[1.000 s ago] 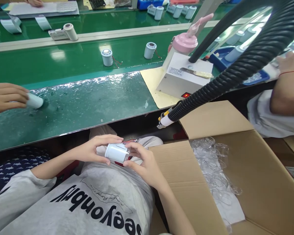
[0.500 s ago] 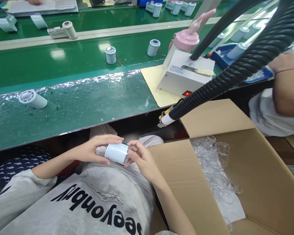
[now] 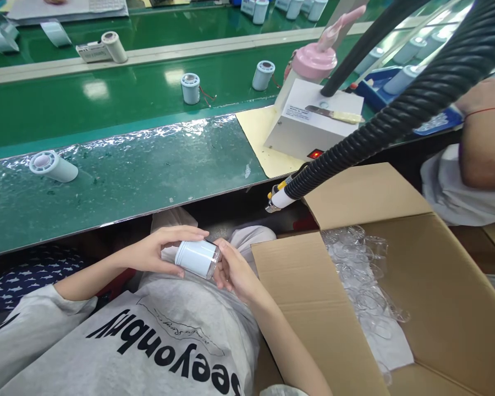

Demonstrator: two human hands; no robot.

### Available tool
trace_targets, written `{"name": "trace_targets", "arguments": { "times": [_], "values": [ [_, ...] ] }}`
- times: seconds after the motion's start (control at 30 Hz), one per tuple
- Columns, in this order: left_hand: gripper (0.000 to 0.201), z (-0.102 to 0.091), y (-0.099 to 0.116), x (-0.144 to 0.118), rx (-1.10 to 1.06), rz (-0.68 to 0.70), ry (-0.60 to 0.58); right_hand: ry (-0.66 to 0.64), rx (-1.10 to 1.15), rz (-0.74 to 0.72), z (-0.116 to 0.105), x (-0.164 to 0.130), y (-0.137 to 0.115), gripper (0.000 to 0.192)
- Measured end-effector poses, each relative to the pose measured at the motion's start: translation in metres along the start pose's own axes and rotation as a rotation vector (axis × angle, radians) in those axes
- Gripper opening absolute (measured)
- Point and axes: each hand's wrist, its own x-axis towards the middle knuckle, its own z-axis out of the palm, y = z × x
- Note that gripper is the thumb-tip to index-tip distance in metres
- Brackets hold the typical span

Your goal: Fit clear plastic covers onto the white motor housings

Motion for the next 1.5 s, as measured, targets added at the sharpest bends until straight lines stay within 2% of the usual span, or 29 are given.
{"name": "trace_targets", "arguments": {
  "times": [0.2,0.37,0.47,0.63,0.83,0.93,1.03,1.2,1.37,1.5],
  "values": [
    [0.073,0.001,-0.002,-0.001,-0.048,-0.015,0.009,-0.071,0.055,0.049,-0.001,0.001,0.003,0.059],
    [0.081,0.002,-0.003,0.0,-0.277,-0.202,0.047,-0.072,0.109,0.059,-0.003,0.007,0.008,0.061],
    [0.084,0.004,-0.011,0.009,-0.421,-0.292,0.066,-0.037,0.154,0.044,-0.008,0.014,0.011,0.06],
    [0.082,0.013,-0.034,0.047,-0.568,-0.36,0.125,0.065,0.373,-0.017,-0.024,0.029,0.015,0.059],
    [0.081,0.024,-0.06,0.117,-0.566,-0.393,0.126,0.152,0.474,-0.129,-0.06,0.05,0.016,0.063],
    [0.084,0.029,-0.067,0.145,-0.538,-0.376,0.103,0.183,0.51,-0.176,-0.076,0.058,0.014,0.063],
    [0.084,0.029,-0.067,0.159,-0.507,-0.366,0.086,0.187,0.521,-0.21,-0.085,0.064,0.008,0.064],
    [0.088,0.021,-0.06,0.152,-0.474,-0.357,0.089,0.168,0.49,-0.235,-0.087,0.061,-0.001,0.059],
    [0.089,0.018,-0.053,0.121,-0.493,-0.337,0.072,0.171,0.438,-0.246,-0.079,0.042,0.0,0.046],
    [0.081,0.024,-0.042,0.101,-0.504,-0.277,0.051,0.162,0.393,-0.244,-0.07,0.018,0.004,0.046]
  ]
}}
